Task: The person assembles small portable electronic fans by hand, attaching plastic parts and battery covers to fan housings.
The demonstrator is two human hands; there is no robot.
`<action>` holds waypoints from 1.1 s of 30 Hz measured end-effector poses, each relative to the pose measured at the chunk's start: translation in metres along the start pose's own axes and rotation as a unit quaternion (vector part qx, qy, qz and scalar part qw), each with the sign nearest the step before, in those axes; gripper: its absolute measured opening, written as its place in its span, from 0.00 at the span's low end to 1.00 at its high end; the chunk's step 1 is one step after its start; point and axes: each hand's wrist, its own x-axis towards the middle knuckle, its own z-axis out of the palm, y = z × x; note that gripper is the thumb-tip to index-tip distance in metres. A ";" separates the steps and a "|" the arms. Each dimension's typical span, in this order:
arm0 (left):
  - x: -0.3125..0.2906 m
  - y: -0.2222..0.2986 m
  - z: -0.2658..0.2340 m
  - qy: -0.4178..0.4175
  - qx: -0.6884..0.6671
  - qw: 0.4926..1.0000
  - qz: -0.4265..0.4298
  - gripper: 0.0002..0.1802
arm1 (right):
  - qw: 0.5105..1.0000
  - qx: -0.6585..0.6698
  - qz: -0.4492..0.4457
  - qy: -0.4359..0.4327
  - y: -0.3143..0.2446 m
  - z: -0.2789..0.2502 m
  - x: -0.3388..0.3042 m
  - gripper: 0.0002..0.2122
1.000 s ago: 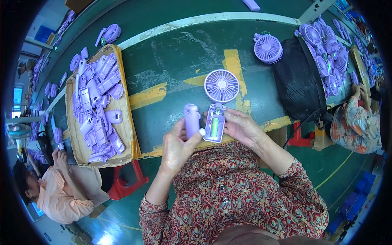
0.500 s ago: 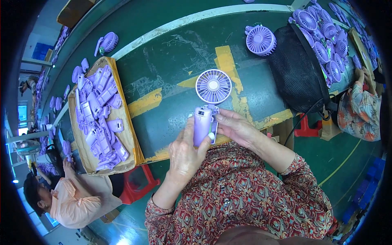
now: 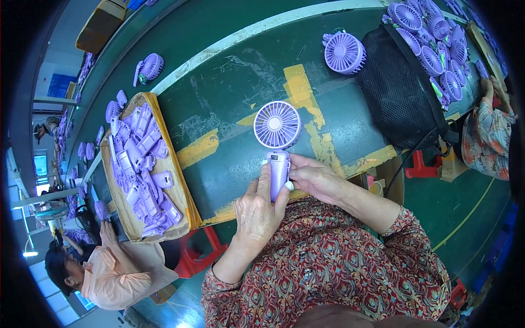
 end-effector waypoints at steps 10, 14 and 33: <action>0.001 -0.001 0.003 -0.016 0.058 0.998 0.030 0.31 | 1.000 -0.027 0.009 -0.003 -0.001 0.002 0.001 0.25; 0.001 0.001 0.003 -0.021 0.069 0.997 0.018 0.30 | 1.000 -0.026 0.013 0.006 0.000 0.005 0.001 0.25; 0.002 -0.005 0.023 -0.023 0.110 0.993 0.031 0.34 | 0.986 -0.137 -0.024 0.089 0.006 0.001 0.020 0.17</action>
